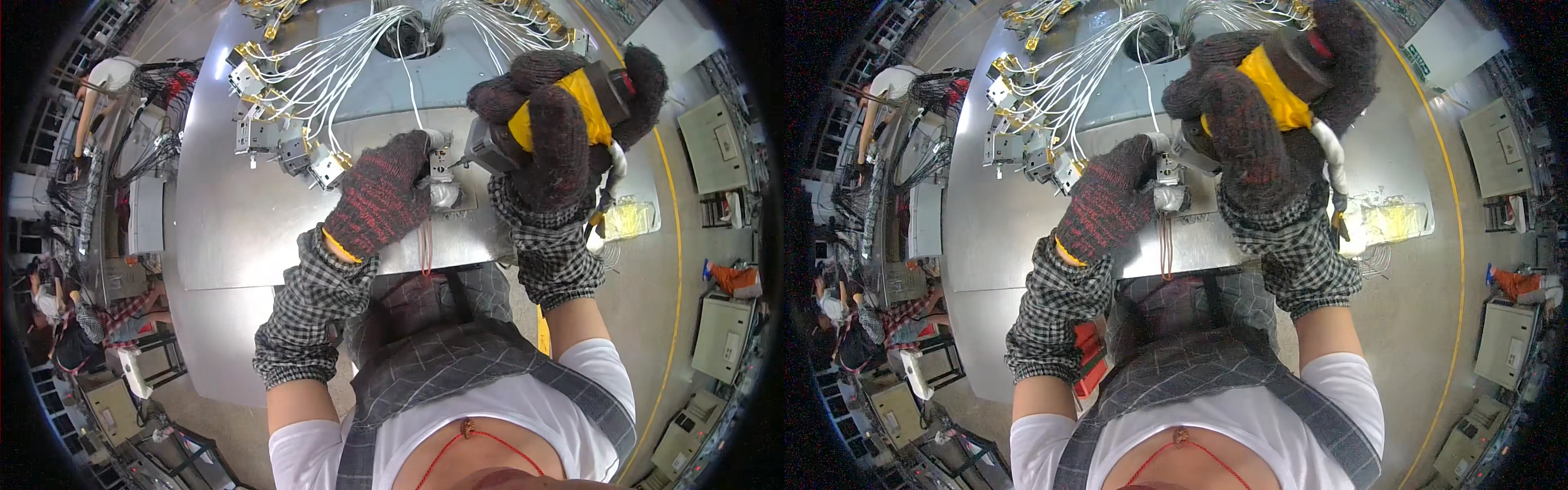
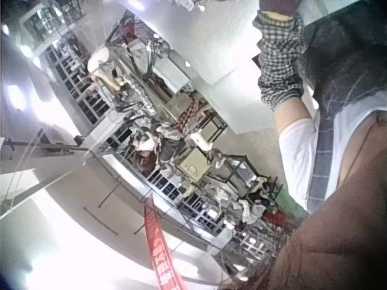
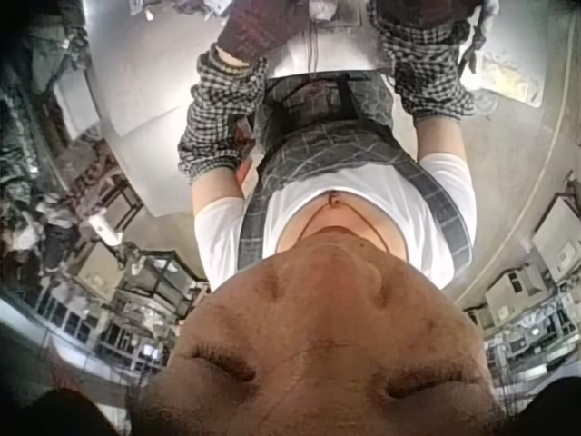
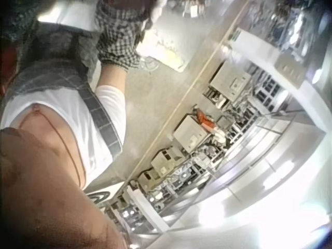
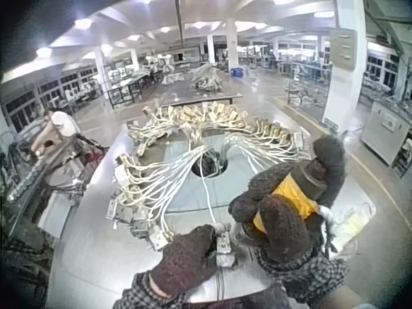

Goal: Assemble complex electronic wiring and components onto a metal base plate at a workstation.

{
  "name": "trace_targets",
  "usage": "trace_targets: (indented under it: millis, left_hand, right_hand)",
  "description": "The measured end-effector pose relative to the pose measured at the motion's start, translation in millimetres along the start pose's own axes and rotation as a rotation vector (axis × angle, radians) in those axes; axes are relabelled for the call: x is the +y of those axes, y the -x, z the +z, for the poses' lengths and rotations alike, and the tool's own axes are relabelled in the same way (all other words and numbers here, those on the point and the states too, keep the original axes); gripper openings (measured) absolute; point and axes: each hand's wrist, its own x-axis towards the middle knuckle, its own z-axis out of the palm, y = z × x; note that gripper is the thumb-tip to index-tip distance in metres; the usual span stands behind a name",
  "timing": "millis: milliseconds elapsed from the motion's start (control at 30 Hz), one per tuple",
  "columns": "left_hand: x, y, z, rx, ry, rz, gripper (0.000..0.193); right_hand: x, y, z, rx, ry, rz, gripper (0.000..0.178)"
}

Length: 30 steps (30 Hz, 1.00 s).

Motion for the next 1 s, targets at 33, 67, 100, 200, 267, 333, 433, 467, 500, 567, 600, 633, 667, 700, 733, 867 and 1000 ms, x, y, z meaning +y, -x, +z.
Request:
trace_targets:
  millis: [33,67,100,200,267,333,433,467,500,567,600,633,667,700,733,867,1000]
  left_hand:
    - [0.0,1.0,1.6,-0.001,-0.012,-0.009,0.054]
    - [0.5,1.8,2.5,-0.001,-0.025,-0.018,0.054]
    - [1.9,2.0,2.2,-0.001,-0.026,-0.017,0.054]
    - [4.7,-0.9,2.9,-0.04,-0.088,-0.067,0.056]
    - [3.5,0.4,6.7,0.056,-0.097,0.024,0.057]
    - [2.9,3.0,4.8,0.03,-0.078,-0.027,0.056]
    - [-0.5,3.8,4.7,0.028,0.059,-0.027,0.057]
    - [-2.0,4.6,4.4,0.025,0.065,-0.012,0.057]
    - [-3.3,5.1,4.2,0.022,0.071,0.003,0.056]
    - [-2.8,5.8,4.5,0.014,0.078,-0.035,0.058]
    - [-2.1,6.9,4.0,0.005,0.084,-0.074,0.06]
    - [0.5,7.9,3.8,0.011,0.081,-0.075,0.06]
    - [5.4,10.9,3.2,0.131,-0.028,0.0,0.063]
    - [9.7,13.5,1.0,0.251,-0.139,0.073,0.065]
    - [10.6,12.4,-5.9,0.413,-0.319,0.169,0.069]
    - [-13.8,25.1,-59.8,0.798,-0.92,0.051,0.063]
    - [-50.3,36.2,-99.0,0.638,-0.63,-0.141,0.049]
  right_hand:
    - [1.1,0.4,-0.3,-0.04,0.026,-0.01,0.076]
    - [3.7,-0.2,1.0,-0.073,0.054,-0.023,0.076]
    - [7.2,-0.7,3.3,-0.104,0.079,-0.033,0.076]
    - [14.1,-2.7,8.0,-0.153,0.115,-0.085,0.076]
    - [13.2,-0.1,10.3,-0.135,0.088,-0.118,0.076]
    - [1.3,-2.7,9.7,-0.048,-0.01,-0.049,0.075]
    - [-15.9,-1.2,22.0,0.059,-0.114,-0.032,0.074]
    - [-16.5,-0.9,23.6,0.064,-0.108,-0.029,0.073]
    - [-14.5,-0.9,22.3,0.059,-0.09,-0.018,0.073]
    - [-11.7,0.3,17.9,0.031,-0.042,0.005,0.072]
    - [-9.9,2.3,15.3,0.002,-0.013,0.022,0.071]
    - [-7.4,3.8,11.6,-0.039,0.025,0.033,0.071]
    - [-4.5,5.1,8.0,-0.088,0.061,0.04,0.07]
    - [-0.6,6.9,6.8,-0.129,0.089,0.048,0.07]
    - [1.9,6.9,2.5,-0.153,0.109,0.051,0.069]
    - [17.2,2.5,-11.2,-0.12,0.103,0.069,0.067]
    - [23.7,-4.6,-11.4,-0.073,0.004,0.116,0.065]
